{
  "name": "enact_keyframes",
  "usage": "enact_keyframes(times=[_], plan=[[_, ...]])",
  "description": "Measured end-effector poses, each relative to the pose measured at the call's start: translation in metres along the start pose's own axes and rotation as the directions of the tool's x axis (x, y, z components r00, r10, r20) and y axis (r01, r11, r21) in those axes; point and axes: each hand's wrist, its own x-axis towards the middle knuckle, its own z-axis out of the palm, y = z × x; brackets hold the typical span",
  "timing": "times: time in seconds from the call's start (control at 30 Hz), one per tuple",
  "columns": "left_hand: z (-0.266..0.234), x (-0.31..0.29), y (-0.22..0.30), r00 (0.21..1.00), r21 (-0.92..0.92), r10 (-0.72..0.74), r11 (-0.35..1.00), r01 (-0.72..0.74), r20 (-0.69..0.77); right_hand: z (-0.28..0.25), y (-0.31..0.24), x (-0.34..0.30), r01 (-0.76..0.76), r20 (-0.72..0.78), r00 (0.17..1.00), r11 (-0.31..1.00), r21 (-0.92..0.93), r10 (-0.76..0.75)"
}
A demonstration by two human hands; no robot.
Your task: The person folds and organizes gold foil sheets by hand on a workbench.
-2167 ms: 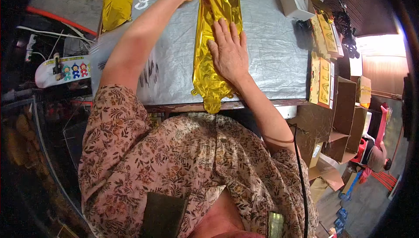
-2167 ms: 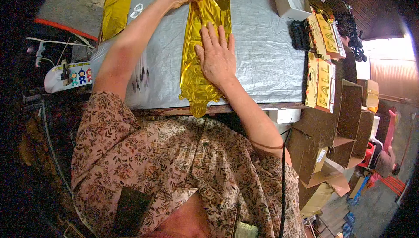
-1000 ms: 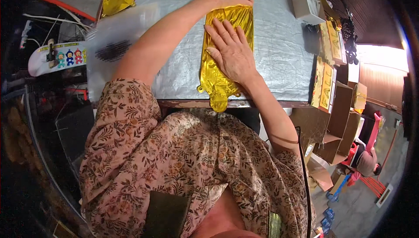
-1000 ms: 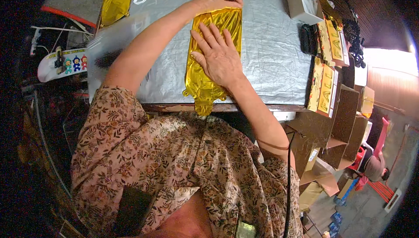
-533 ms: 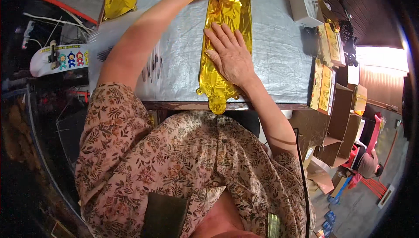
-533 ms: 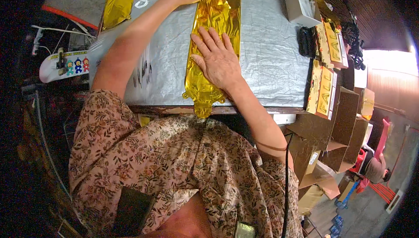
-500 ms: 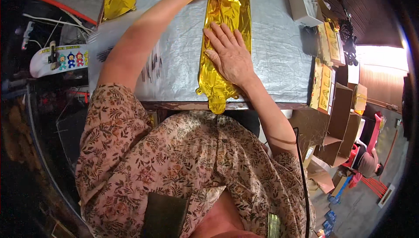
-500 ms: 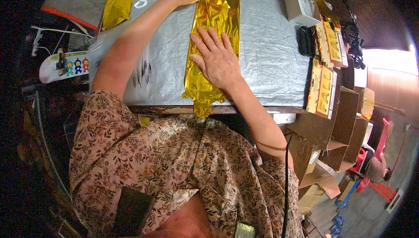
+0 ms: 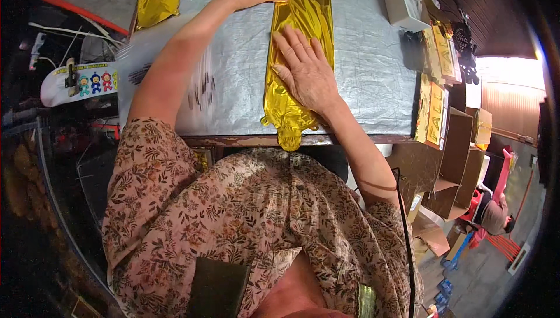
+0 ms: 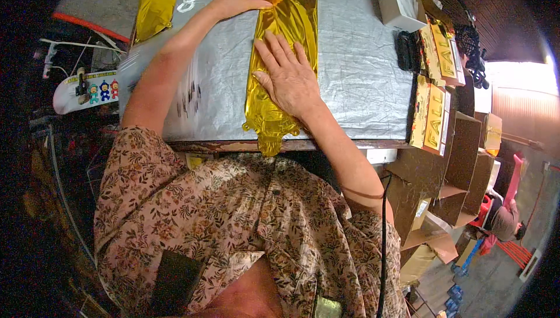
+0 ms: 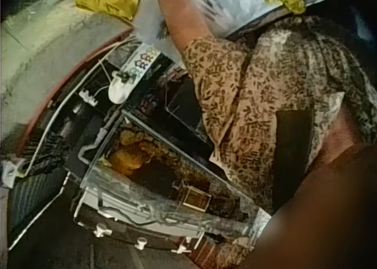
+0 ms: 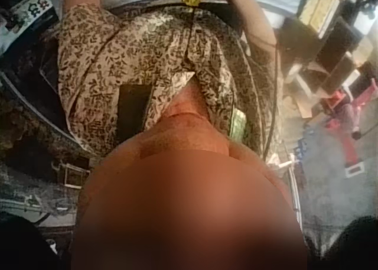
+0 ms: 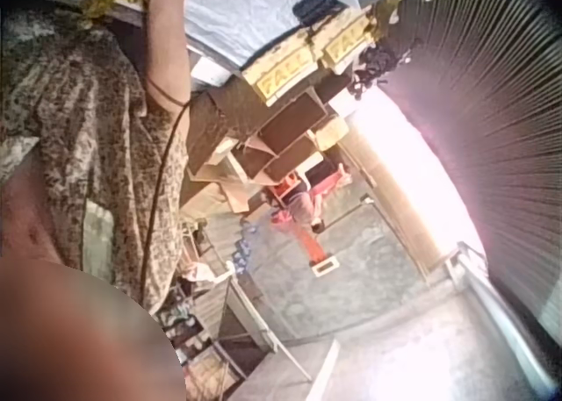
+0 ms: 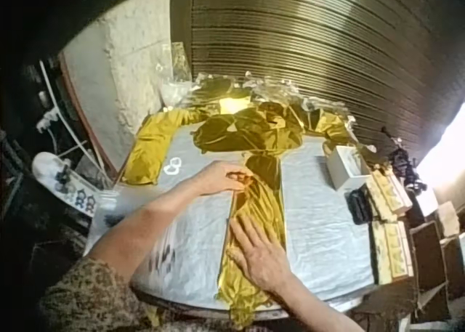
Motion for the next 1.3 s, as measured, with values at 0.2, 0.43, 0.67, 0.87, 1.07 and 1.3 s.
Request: enact_keyframes(times=[0.2,0.43,0.67,0.87,1.07,1.3], plan=[[0.001,-0.002,-0.002,1.0,-0.015,0.003,1.0,-0.003,-0.013,-0.001,0.0,0.0,0.004,0.005,1.0,1.0,-0.03,-0.004],[0.001,0.002,0.0,0.998,-0.134,-0.055,0.989,0.057,0.024,-0.001,0.0,-0.001,0.009,0.012,1.0,1.0,-0.021,-0.009],[0.003,0.025,0.035,0.995,0.189,0.062,0.981,-0.046,-0.081,0.001,0.001,0.0,0.009,0.021,1.0,0.999,-0.031,-0.009],[0.056,0.046,0.052,0.948,0.157,0.308,0.935,-0.318,0.083,0.002,0.002,-0.001,0.008,0.019,1.0,0.999,-0.036,-0.008],[0.067,0.05,0.043,0.948,0.155,0.312,0.936,-0.317,0.06,0.0,0.001,-0.001,0.014,0.038,0.999,1.0,-0.027,-0.013],[0.069,0.056,0.037,0.894,0.103,0.446,0.892,-0.44,-0.039,-0.006,0.002,-0.002,0.093,0.063,0.994,0.995,-0.043,-0.09]])
